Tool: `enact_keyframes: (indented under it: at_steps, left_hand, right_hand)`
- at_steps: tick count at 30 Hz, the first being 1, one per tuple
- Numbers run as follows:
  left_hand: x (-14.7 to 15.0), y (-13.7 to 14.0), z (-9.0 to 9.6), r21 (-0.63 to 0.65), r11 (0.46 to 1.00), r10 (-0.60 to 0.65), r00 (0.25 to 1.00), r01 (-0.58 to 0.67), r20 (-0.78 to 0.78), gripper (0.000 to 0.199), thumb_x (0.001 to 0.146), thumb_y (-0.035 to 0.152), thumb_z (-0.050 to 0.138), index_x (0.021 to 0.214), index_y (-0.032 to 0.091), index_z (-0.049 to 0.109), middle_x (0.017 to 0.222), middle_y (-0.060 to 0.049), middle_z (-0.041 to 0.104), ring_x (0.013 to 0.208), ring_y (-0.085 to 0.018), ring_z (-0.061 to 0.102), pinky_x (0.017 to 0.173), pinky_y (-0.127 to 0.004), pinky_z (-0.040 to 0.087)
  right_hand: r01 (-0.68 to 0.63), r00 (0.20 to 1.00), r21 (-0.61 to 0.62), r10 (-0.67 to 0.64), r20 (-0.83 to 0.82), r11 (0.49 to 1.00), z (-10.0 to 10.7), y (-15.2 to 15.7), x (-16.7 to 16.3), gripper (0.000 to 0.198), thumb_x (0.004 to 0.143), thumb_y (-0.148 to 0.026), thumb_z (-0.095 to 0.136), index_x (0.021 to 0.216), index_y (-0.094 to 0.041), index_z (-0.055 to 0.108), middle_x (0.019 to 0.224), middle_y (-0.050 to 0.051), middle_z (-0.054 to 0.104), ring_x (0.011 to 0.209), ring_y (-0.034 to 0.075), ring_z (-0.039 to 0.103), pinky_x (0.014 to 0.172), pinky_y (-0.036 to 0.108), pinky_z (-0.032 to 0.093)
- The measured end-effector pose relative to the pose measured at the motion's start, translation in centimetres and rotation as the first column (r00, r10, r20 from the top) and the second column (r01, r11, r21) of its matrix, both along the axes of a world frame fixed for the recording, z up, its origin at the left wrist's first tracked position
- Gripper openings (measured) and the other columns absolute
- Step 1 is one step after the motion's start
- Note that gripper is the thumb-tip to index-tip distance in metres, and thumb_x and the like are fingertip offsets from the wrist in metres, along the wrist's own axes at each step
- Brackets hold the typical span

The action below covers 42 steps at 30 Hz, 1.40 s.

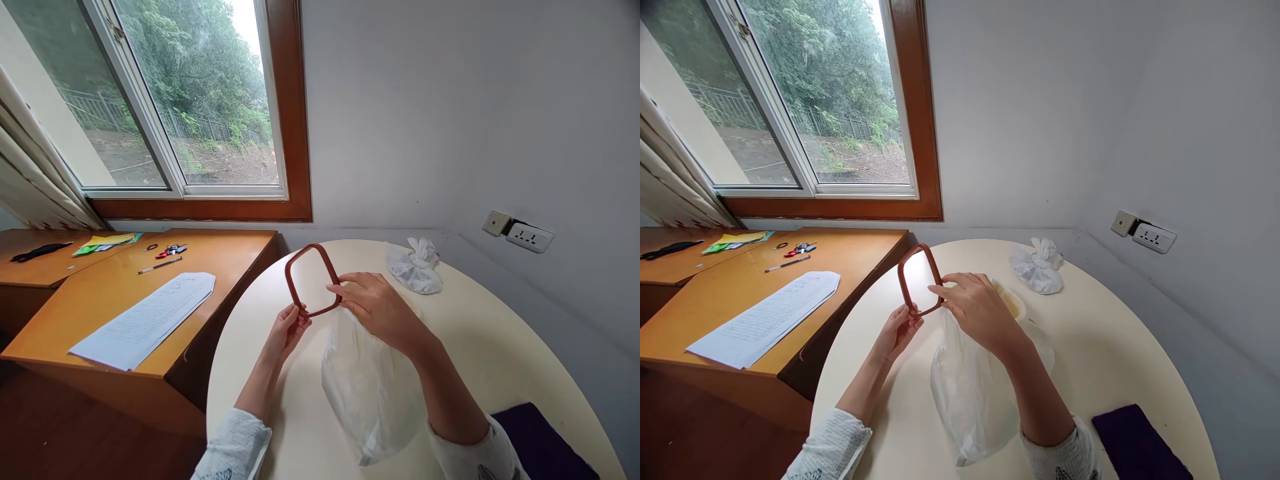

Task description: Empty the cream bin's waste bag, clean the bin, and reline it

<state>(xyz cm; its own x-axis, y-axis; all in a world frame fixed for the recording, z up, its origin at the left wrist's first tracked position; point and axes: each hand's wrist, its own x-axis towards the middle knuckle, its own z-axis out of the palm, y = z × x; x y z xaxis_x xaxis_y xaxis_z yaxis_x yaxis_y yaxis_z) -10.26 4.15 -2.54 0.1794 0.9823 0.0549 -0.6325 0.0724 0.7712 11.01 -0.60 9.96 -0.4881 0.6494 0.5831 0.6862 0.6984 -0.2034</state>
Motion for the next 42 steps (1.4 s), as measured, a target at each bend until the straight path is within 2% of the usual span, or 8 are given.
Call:
enact_keyframes:
  at_steps: [6, 15, 20, 26, 32, 36, 38, 42]
  left_hand:
    - [-0.1, -0.3, 0.0, -0.006, 1.000, -0.008, 1.000, 0.008, 0.020, 0.023, 0.064, 0.031, 0.073, 0.074, 0.014, 0.062, 0.070, -0.001, 0.055, 0.057, -0.007, 0.046, 0.064, -0.025, 0.043]
    - [-0.1, -0.5, 0.0, 0.026, 0.998, -0.055, 0.995, 0.053, 0.081, 0.026, 0.058, 0.034, 0.076, 0.069, 0.017, 0.059, 0.073, 0.000, 0.052, 0.057, -0.008, 0.044, 0.061, -0.027, 0.038]
    - [-0.2, -0.5, -0.1, 0.031, 0.997, -0.075, 0.991, 0.072, 0.108, 0.031, 0.058, 0.038, 0.076, 0.079, 0.019, 0.064, 0.077, -0.001, 0.052, 0.059, -0.009, 0.042, 0.062, -0.028, 0.037]
    - [-0.2, -0.3, -0.3, -0.005, 0.998, -0.059, 0.990, 0.060, 0.129, 0.039, 0.060, 0.040, 0.074, 0.092, 0.020, 0.064, 0.070, 0.000, 0.048, 0.062, -0.011, 0.042, 0.065, -0.029, 0.038]
    - [-0.3, -0.1, -0.4, -0.038, 0.998, -0.050, 0.984, 0.057, 0.172, 0.036, 0.062, 0.036, 0.073, 0.094, 0.021, 0.065, 0.075, 0.000, 0.050, 0.066, -0.011, 0.046, 0.069, -0.030, 0.041]
    - [-0.2, 0.1, -0.3, -0.085, 0.996, -0.023, 0.982, 0.039, 0.188, 0.031, 0.066, 0.033, 0.071, 0.092, 0.018, 0.064, 0.073, 0.000, 0.051, 0.065, -0.011, 0.047, 0.067, -0.028, 0.044]
    - [-0.1, 0.4, -0.3, -0.179, 0.984, 0.029, 0.982, 0.004, 0.184, 0.024, 0.070, 0.029, 0.068, 0.089, 0.016, 0.064, 0.070, 0.000, 0.050, 0.063, -0.010, 0.048, 0.065, -0.027, 0.046]
    - [-0.2, 1.3, -0.8, -0.382, 0.918, 0.161, 0.982, -0.111, 0.101, 0.002, 0.076, 0.015, 0.060, 0.077, 0.012, 0.061, 0.063, 0.001, 0.048, 0.054, -0.008, 0.048, 0.059, -0.024, 0.048]
  right_hand:
    - [-0.006, 0.999, -0.050, 0.004, -0.036, 0.999, 0.0, 0.1, 0.2, 0.035, 0.083, -0.010, 0.049, 0.113, -0.027, 0.057, 0.109, 0.003, 0.062, 0.102, 0.016, 0.054, 0.089, 0.036, 0.041]
    - [-0.002, 0.999, -0.064, 0.000, -0.042, 0.998, 0.3, 0.1, 0.7, 0.026, 0.079, -0.007, 0.052, 0.098, -0.022, 0.064, 0.098, 0.002, 0.066, 0.094, 0.015, 0.057, 0.087, 0.034, 0.040]
    - [-0.021, 0.997, -0.061, 0.017, -0.070, 0.998, 0.4, 0.0, 0.7, 0.023, 0.079, -0.008, 0.053, 0.093, -0.022, 0.064, 0.095, 0.002, 0.065, 0.091, 0.016, 0.057, 0.086, 0.034, 0.039]
    - [-0.001, 0.992, -0.036, -0.003, -0.123, 0.999, 0.7, -0.1, 1.0, 0.020, 0.080, -0.009, 0.052, 0.089, -0.023, 0.063, 0.091, 0.002, 0.063, 0.088, 0.016, 0.056, 0.085, 0.034, 0.041]
    - [0.123, 0.937, 0.011, -0.112, -0.331, 0.992, 0.9, -0.1, 2.0, 0.014, 0.078, -0.016, 0.056, 0.090, -0.022, 0.061, 0.090, 0.003, 0.059, 0.085, 0.017, 0.056, 0.078, 0.032, 0.047]
    - [0.260, 0.883, 0.074, -0.206, -0.422, 0.963, 1.5, -0.2, 3.7, 0.011, 0.078, -0.020, 0.057, 0.088, -0.022, 0.061, 0.087, 0.003, 0.059, 0.076, 0.015, 0.056, 0.068, 0.030, 0.048]
    - [0.333, 0.854, 0.093, -0.258, -0.451, 0.938, 2.0, -0.5, 5.0, 0.010, 0.077, -0.020, 0.058, 0.087, -0.021, 0.061, 0.087, 0.003, 0.060, 0.074, 0.014, 0.056, 0.067, 0.029, 0.048]
    - [0.478, 0.785, 0.114, -0.365, -0.501, 0.871, 2.5, -1.6, 8.1, 0.011, 0.077, -0.023, 0.059, 0.087, -0.020, 0.061, 0.083, 0.002, 0.061, 0.070, 0.014, 0.057, 0.068, 0.030, 0.048]
